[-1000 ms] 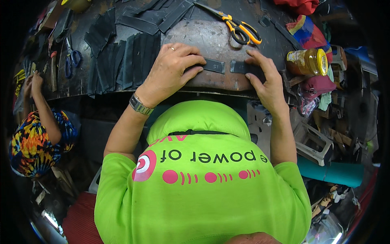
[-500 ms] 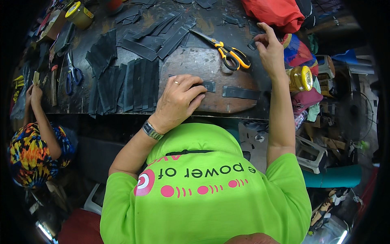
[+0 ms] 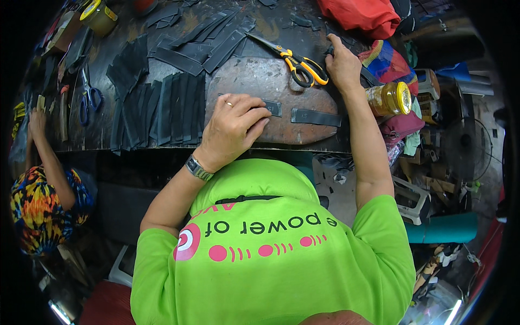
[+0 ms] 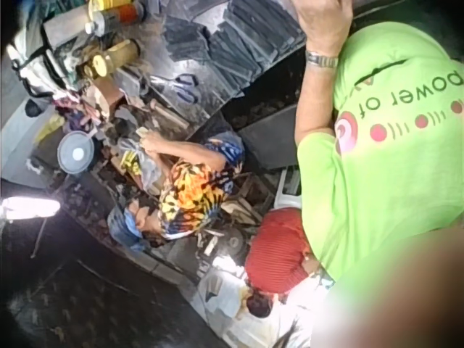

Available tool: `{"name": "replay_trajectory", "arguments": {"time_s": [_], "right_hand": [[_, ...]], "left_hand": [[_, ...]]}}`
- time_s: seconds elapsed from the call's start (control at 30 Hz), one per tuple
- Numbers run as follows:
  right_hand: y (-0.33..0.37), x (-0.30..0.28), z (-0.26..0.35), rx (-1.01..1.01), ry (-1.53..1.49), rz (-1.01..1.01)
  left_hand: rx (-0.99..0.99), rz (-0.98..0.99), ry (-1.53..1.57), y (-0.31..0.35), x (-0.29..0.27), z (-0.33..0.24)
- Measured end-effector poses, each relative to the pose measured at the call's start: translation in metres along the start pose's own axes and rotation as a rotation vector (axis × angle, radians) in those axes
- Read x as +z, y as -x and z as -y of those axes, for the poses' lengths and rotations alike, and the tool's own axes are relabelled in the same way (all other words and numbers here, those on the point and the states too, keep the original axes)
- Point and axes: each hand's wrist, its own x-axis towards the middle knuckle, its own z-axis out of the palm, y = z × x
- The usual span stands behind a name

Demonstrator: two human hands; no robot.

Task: The person handles small black rubber pieces on a workbench, aligns them, and uses scissors to trim edges. They repeatedly pick up pieces, compare sizes, and cut them to match a target length.

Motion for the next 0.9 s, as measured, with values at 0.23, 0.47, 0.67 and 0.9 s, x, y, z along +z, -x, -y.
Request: {"name": "replay_trajectory", "arguments": {"time_s": [0.23,0.47,0.67,0.9], "right_hand": [[0.005,-0.038,0.012,0.378,-1.187,-0.056],[0.083,-0.089,0.103,0.218,-1.757,0.254],[0.082,-0.093,0.123,0.079,-1.43,0.02],[0.086,-0.084,0.129,0.124,-1.41,0.304]], "left_hand": [[-0.156,-0.119,0.288,-0.009,-0.012,-0.001],[-0.494,-0.056,1.1,-0.032,0.001,-0.01],[-0.545,0.059,0.885,-0.027,-0.011,0.001],[-0.521,0.012,0.609,-0.017,-0.022,-0.012]]}}
